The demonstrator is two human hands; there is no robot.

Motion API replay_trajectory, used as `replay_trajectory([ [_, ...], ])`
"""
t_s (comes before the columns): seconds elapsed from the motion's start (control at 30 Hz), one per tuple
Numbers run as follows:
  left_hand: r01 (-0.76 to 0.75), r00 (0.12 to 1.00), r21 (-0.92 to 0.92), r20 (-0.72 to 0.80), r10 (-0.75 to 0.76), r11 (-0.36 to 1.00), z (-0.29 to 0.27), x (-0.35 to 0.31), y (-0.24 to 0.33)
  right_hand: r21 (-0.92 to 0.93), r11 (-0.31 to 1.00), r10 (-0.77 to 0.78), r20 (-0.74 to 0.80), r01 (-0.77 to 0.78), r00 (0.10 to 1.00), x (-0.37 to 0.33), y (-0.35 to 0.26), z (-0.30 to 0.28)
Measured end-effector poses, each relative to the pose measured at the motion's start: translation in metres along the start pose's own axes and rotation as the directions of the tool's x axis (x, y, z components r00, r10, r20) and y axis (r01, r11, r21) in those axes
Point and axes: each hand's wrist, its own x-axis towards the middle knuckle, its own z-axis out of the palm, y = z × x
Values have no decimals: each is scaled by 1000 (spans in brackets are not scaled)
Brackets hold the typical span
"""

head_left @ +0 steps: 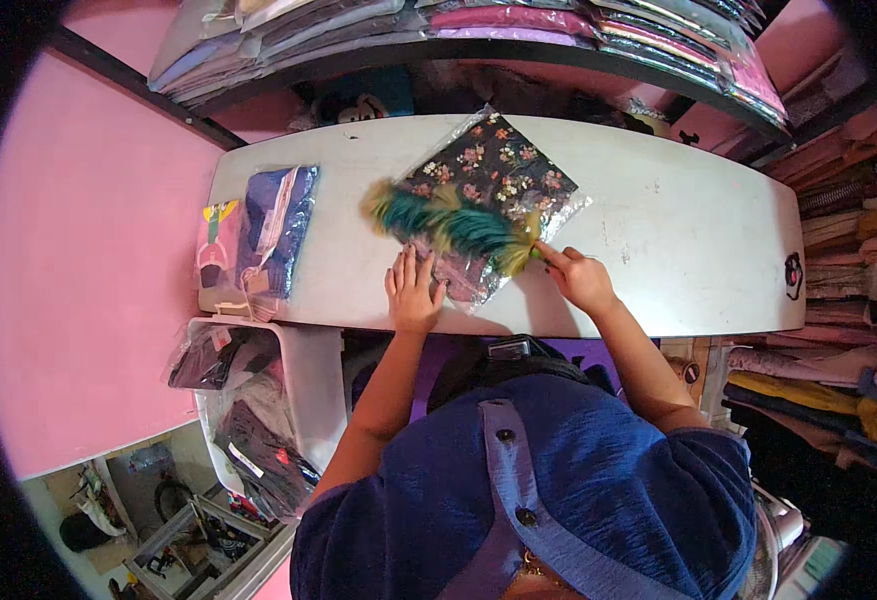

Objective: Dusting packaged clothes with a feather duster and organizing them on shelves in a stockroom.

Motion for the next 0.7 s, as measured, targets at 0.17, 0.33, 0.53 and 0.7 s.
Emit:
replay_trajectory([
  [0.17,-13,1000,-1,1,13,1000,1,1,3,114,931,365,-290,-347,885,3,21,12],
  [0.33,-8,1000,-9,-6,8,1000,2,-1,0,119,989,112,-215,-88,970,-5,15,14],
  [0.53,12,1000,-27,26,-12,1000,0,3,5,156,929,368,-293,-335,882,2,27,27],
  [0.7,24,1000,-29,8,-24,999,1,1,1,96,995,-11,-124,23,992,-12,9,26],
])
